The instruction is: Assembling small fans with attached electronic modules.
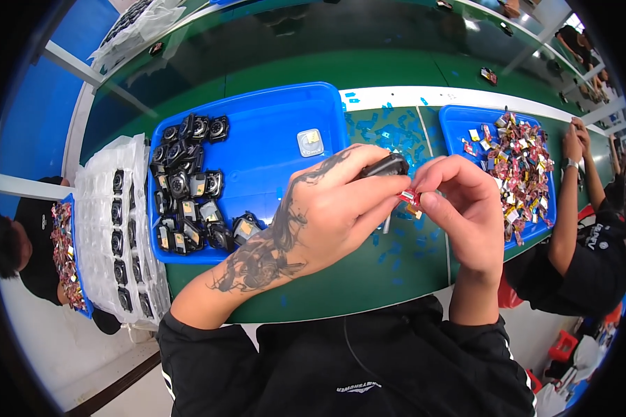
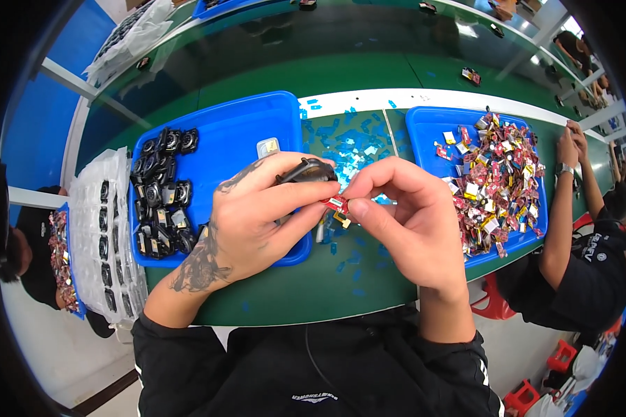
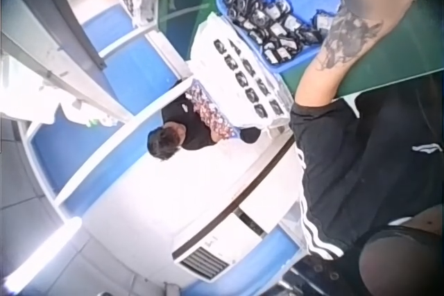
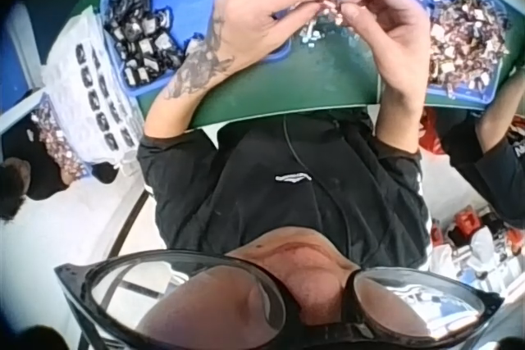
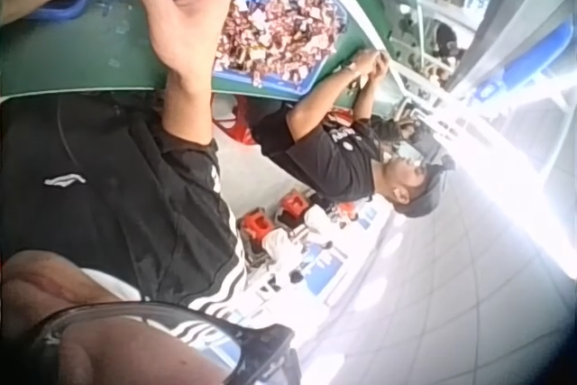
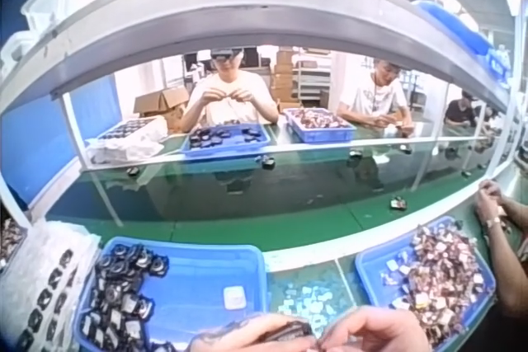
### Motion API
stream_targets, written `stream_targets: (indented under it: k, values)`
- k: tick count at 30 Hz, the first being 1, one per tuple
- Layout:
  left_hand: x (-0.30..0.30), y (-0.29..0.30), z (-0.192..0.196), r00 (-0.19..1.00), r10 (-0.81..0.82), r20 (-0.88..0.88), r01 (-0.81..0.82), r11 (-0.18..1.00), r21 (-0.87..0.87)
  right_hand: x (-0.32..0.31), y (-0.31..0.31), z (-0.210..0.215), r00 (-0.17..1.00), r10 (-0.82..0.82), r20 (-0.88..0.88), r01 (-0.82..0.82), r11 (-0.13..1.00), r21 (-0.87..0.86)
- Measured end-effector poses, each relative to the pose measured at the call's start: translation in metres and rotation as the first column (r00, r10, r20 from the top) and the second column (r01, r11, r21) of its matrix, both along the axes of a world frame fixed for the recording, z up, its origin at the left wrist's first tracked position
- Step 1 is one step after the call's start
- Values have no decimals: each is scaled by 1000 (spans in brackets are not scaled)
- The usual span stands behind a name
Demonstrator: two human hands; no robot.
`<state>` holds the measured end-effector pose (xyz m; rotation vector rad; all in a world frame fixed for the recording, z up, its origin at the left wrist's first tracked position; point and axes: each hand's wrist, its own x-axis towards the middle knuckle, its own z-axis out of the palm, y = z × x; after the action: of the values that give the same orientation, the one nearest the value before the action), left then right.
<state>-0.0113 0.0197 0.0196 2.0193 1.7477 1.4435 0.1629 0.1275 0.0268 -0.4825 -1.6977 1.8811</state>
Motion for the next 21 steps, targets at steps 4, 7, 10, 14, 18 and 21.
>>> stream_targets:
  k: [4, 7, 10, 14, 18, 21]
  values:
    - [0, -2, 6, 976, -59, 208, 96, 980, -175, 5, 1, 1, 999, 4, 32, -5, 1000, 24]
    - [2, -2, 4, 960, -52, 277, 124, 960, -249, 7, -5, -1, 994, -41, 99, 37, 998, 40]
    - [7, -2, 7, 866, 23, 499, 192, 907, -375, 10, 0, -6, 996, 16, 92, -8, 996, -90]
    - [10, 0, 5, 810, 36, 585, 236, 893, -382, 4, -15, -2, 989, -122, 85, 124, 992, -15]
    - [17, 1, -1, 713, -52, 699, 287, 932, -223, -3, -18, -16, 951, -309, 28, 293, 923, 250]
    - [12, 0, 0, 723, -57, 689, 322, 909, -263, -6, -19, -14, 950, -310, 31, 289, 914, 284]
